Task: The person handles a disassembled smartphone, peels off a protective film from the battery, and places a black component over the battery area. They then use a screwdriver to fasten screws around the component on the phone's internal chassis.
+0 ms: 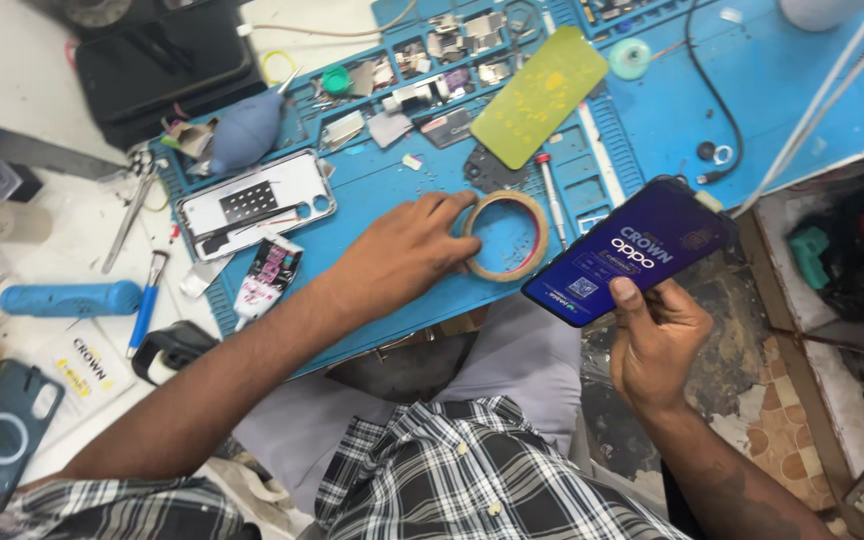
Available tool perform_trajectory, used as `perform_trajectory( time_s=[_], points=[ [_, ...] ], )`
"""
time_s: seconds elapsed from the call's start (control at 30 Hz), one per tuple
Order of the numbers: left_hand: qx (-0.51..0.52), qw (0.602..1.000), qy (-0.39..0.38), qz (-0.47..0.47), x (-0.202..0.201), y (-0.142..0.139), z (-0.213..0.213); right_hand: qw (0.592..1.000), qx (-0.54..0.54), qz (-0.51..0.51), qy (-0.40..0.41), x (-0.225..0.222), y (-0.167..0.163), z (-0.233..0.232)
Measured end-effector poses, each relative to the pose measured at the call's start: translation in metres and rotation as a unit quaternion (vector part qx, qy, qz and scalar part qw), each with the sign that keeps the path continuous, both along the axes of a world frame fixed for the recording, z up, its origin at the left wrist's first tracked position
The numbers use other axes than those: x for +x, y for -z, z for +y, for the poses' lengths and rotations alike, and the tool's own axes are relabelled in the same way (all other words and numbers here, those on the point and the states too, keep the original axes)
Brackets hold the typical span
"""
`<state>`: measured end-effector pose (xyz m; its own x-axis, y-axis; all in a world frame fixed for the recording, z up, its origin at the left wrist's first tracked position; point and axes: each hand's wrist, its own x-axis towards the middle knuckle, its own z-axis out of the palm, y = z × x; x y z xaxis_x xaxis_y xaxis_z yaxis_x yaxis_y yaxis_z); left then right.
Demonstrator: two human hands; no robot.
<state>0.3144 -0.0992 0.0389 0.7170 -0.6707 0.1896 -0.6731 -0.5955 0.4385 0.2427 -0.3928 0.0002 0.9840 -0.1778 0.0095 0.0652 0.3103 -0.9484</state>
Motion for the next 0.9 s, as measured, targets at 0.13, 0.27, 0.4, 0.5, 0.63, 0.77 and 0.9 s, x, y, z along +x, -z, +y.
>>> perform_trajectory(
  time_s=[0.13, 0.27, 0.4, 0.5, 0.63, 0.77, 0.9],
  points=[
    [-0.072, 0.997, -0.028, -0.005, 0.002, -0.005, -0.006, 0.998, 0.007, -0.054, 0.026, -0.005, 0.000, -0.009],
    [-0.131, 0.985, -0.097, -0.049, 0.032, 0.000, -0.041, 0.993, -0.006, -0.111, 0.041, -0.010, 0.010, -0.014],
    [-0.127, 0.985, -0.107, -0.044, 0.072, 0.003, -0.082, 0.982, -0.156, -0.091, 0.055, -0.014, 0.013, -0.018],
    [-0.166, 0.967, -0.138, -0.132, 0.068, 0.003, -0.074, 0.954, -0.278, -0.100, 0.041, -0.013, 0.001, -0.021],
    [-0.211, 0.954, -0.185, -0.103, 0.032, -0.001, -0.018, 0.904, -0.384, -0.185, -0.031, -0.005, -0.027, -0.005],
    [-0.192, 0.941, -0.276, -0.047, -0.036, -0.009, 0.058, 0.779, -0.516, -0.328, -0.138, 0.013, -0.058, 0.031],
    [-0.192, 0.922, -0.331, -0.068, -0.100, -0.009, 0.079, 0.653, -0.597, -0.413, -0.215, 0.036, -0.067, 0.074]
  ],
)
